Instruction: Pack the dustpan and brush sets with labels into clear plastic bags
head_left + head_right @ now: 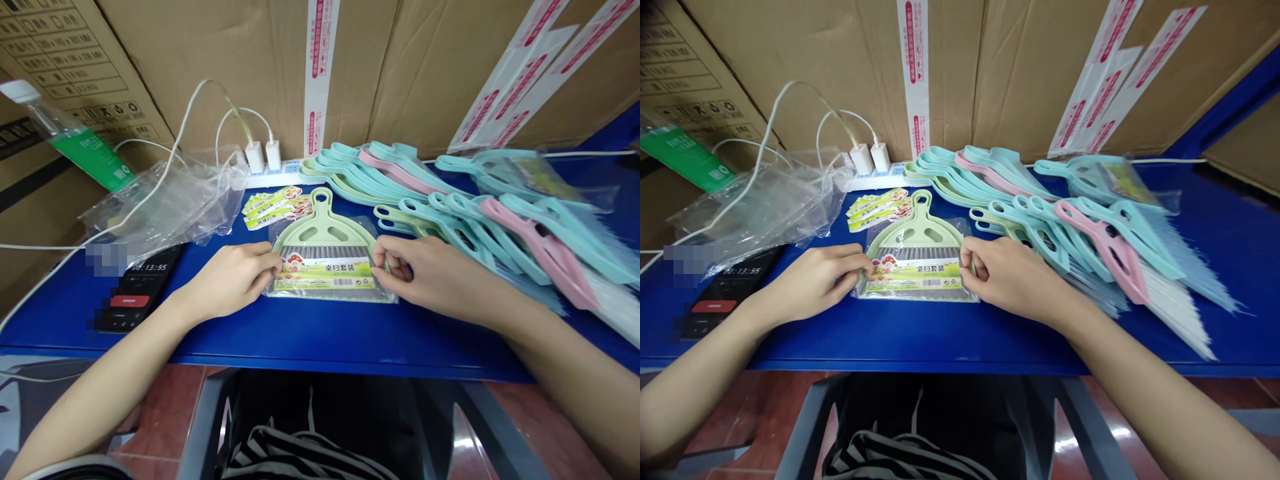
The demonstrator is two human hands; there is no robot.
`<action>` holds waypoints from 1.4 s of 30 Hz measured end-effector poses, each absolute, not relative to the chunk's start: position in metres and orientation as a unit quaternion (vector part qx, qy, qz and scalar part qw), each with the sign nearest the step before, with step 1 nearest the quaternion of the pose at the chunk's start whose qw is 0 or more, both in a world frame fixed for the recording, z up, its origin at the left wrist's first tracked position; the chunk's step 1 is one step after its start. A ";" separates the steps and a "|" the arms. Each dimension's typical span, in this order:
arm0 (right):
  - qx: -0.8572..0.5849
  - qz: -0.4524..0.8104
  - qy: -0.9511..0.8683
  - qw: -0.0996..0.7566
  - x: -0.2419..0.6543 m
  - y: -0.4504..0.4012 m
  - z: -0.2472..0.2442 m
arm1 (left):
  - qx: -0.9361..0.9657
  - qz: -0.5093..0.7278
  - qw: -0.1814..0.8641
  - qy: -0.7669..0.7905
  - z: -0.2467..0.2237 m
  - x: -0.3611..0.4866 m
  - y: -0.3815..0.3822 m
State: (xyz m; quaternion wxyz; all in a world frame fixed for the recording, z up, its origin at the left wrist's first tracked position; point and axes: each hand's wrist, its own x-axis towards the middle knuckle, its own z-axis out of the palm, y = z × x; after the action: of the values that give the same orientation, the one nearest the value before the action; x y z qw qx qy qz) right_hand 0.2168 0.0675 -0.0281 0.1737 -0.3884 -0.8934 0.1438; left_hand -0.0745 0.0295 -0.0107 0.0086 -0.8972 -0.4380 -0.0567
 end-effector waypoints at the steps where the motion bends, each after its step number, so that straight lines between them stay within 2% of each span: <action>1: -0.392 0.132 -0.893 0.175 0.216 0.067 -0.029 | -0.899 -0.057 0.011 -0.435 -0.011 -0.074 0.030; 7: -0.361 0.042 -0.906 0.218 0.212 0.067 -0.029 | -0.905 -0.060 0.038 -0.420 -0.012 -0.074 0.029; 10: -0.285 0.008 -0.928 0.240 0.210 0.068 -0.029 | -0.912 -0.077 0.089 -0.394 -0.013 -0.072 0.028; 13: -0.212 0.012 -0.951 0.224 0.208 0.068 -0.031 | -0.923 -0.088 0.123 -0.355 -0.014 -0.068 0.026; 19: -0.175 0.030 -0.971 0.163 0.207 0.068 -0.035 | -0.942 -0.011 0.084 -0.326 -0.019 -0.057 0.024; 32: -0.166 -0.045 -0.966 0.192 0.197 0.064 -0.040 | -0.924 0.037 0.063 -0.375 -0.016 -0.049 0.023; 42: -0.181 -0.009 -0.960 0.212 0.199 0.065 -0.034 | -0.913 0.025 0.049 -0.403 -0.010 -0.050 0.025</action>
State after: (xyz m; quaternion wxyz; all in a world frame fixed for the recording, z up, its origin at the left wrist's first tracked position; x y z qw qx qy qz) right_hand 0.1988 0.0646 -0.0343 0.2120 -0.1806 -0.9604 -0.0092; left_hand -0.0504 0.0245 -0.0100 0.0485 -0.9134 -0.4033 0.0247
